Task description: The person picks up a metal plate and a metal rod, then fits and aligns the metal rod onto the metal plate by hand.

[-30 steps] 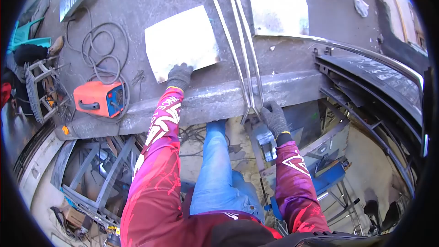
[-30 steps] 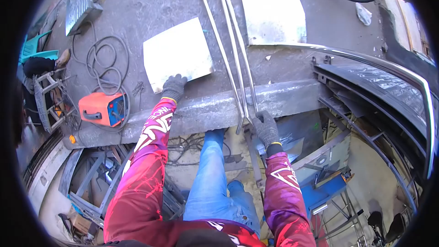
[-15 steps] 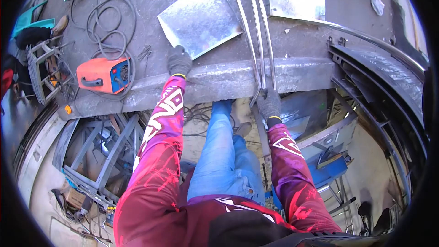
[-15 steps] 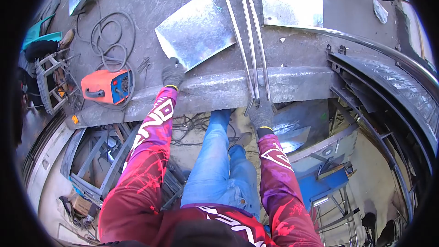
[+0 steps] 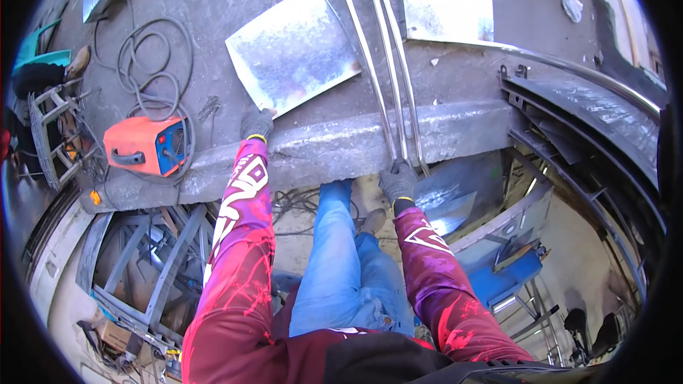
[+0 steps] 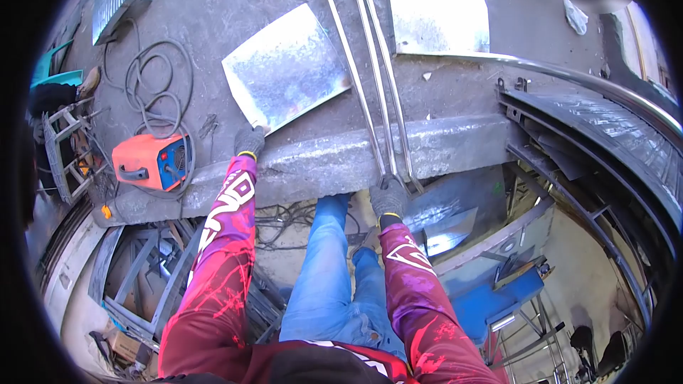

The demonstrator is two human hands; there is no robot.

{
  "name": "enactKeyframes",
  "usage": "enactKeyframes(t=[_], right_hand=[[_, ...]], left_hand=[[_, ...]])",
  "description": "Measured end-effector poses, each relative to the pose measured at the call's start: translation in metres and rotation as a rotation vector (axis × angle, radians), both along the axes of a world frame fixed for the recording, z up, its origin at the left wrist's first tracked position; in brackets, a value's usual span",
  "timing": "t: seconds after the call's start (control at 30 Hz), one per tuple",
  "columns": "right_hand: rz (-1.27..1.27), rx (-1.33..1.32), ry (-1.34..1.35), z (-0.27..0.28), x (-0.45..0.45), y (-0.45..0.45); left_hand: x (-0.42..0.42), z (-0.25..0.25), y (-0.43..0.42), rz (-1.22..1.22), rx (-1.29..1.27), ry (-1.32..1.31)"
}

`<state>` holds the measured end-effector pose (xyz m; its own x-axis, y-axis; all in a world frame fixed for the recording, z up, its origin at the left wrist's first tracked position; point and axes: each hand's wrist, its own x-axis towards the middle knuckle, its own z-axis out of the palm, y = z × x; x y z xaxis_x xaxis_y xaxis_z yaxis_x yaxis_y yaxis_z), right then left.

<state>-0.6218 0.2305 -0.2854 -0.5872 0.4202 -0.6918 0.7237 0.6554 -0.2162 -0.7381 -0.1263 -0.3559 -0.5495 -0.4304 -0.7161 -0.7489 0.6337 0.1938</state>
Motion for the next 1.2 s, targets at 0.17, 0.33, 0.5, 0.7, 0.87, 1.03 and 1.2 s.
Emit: enactKeyframes(t=[0.17, 0.33, 0.5, 0.7, 0.87, 1.03, 1.2], right_hand=[[0.050, -0.001, -0.004, 0.016, -0.010, -0.011], [0.180, 0.148, -0.049, 0.022, -0.034, -0.024], [0.253, -0.167, 0.174, 0.052, -0.030, -0.028], [0.096, -0.313, 0.502, 0.165, -0.029, -0.014], [0.122, -0.465, 0.491, 0.333, 0.010, 0.025], [0.248, -0.474, 0.432, 0.409, 0.087, 0.081], [0.311, -0.448, 0.301, 0.473, 0.137, 0.074]], left_hand=[[-0.007, 0.052, -0.009, -0.081, -0.200, -0.011], [0.052, 0.101, 0.016, -0.139, 0.121, 0.300], [0.179, 0.165, 0.087, -0.155, 0.339, 0.341], [0.289, 0.243, 0.153, -0.616, 0.361, 0.028], [0.277, 0.274, 0.156, -0.416, 0.367, 0.182], [0.236, 0.365, 0.170, -0.178, 0.430, 0.537], [0.194, 0.415, 0.213, -0.303, 0.463, 0.483]])
